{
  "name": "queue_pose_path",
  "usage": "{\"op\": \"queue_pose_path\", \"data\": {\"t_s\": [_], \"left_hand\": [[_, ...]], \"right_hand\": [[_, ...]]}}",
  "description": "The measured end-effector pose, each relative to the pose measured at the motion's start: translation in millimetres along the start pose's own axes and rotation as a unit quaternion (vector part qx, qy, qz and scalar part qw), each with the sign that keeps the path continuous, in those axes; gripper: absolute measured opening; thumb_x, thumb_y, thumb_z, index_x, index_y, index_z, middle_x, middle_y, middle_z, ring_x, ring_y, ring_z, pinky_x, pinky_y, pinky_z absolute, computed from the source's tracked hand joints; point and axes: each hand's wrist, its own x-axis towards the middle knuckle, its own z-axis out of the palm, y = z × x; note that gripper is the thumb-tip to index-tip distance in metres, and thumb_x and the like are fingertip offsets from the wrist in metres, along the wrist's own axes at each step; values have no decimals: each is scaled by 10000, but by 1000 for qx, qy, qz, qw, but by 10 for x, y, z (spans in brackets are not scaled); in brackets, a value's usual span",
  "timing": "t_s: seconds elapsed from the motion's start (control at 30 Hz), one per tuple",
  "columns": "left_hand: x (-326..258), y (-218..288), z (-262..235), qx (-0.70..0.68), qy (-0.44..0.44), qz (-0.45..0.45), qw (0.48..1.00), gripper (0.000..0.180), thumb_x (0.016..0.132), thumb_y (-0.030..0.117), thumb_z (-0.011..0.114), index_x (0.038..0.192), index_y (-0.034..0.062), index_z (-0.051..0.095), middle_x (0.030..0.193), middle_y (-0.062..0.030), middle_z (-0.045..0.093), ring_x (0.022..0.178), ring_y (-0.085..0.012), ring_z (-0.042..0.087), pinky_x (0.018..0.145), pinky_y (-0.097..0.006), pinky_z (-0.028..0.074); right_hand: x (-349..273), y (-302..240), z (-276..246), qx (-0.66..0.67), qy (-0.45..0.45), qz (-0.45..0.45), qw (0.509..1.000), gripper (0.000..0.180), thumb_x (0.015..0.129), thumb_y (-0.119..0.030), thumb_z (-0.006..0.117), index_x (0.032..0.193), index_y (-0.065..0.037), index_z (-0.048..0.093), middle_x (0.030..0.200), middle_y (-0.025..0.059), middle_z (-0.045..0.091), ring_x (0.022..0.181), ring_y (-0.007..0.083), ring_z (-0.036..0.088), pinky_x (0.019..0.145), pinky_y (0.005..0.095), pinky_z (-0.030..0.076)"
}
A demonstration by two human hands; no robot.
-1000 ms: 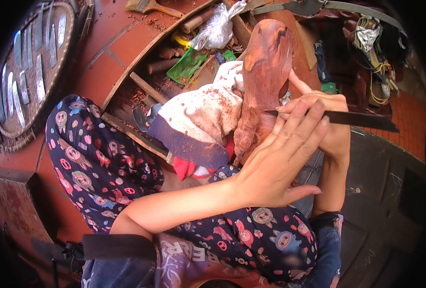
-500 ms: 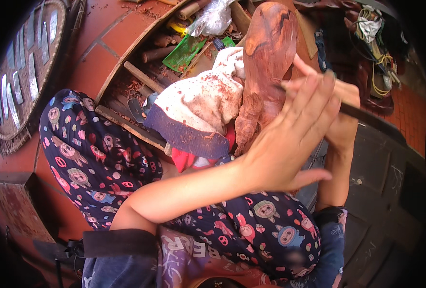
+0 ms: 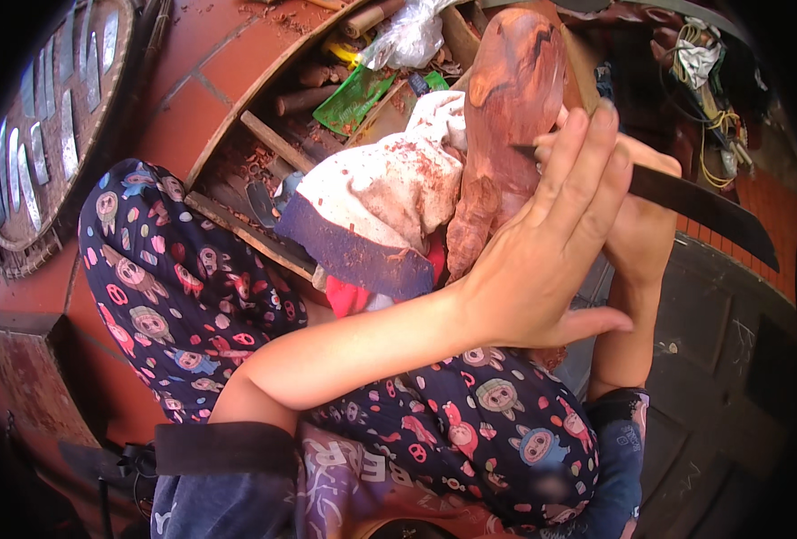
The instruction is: The person is carving a piece of reddish-brown wood using various chisels. They repeatedly select different chisels from a woven tray, carve the wood, and wipe away shavings. The person works on different sections of the wood, refining its shape.
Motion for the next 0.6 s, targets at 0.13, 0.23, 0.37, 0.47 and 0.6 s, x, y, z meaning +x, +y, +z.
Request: {"op": "queue_pose_path", "data": {"t_s": [0.13,0.23,0.37,0.47,0.6], "left_hand": [[-105,69,9,-7,2,-11,1000,1320,645,363,909,1585,-114,115,1644,-386,29,1516,-601,22,1222,-607,205],[-48,19,3,-2,15,-2,1000,1326,639,357,912,1588,-109,111,1642,-389,28,1511,-610,18,1222,-610,200],[-2,29,16,12,28,0,1000,1324,640,357,910,1593,-99,111,1642,-389,28,1507,-617,12,1224,-612,190],[-186,57,40,7,15,-22,1000,1307,644,347,903,1596,-91,121,1644,-384,39,1511,-612,13,1234,-609,161],[104,-39,62,23,6,-2,1000,1275,668,342,896,1595,-90,135,1652,-367,49,1525,-584,14,1241,-604,143]], "right_hand": [[-54,177,121,1,38,-103,994,191,823,-84,754,966,43,760,905,173,767,857,352,757,894,375,587],[-36,166,97,-96,33,-96,990,198,833,-91,749,957,63,739,916,169,770,834,326,762,842,359,591],[-54,58,131,8,61,-54,997,184,828,-74,763,948,66,747,922,166,776,903,239,771,832,366,596],[-77,280,140,-56,-4,-141,988,151,813,-65,766,905,53,745,902,231,746,1005,388,750,976,417,566],[-41,165,108,48,45,-36,997,178,815,-108,782,923,31,757,904,197,761,889,305,762,894,373,591]]}}
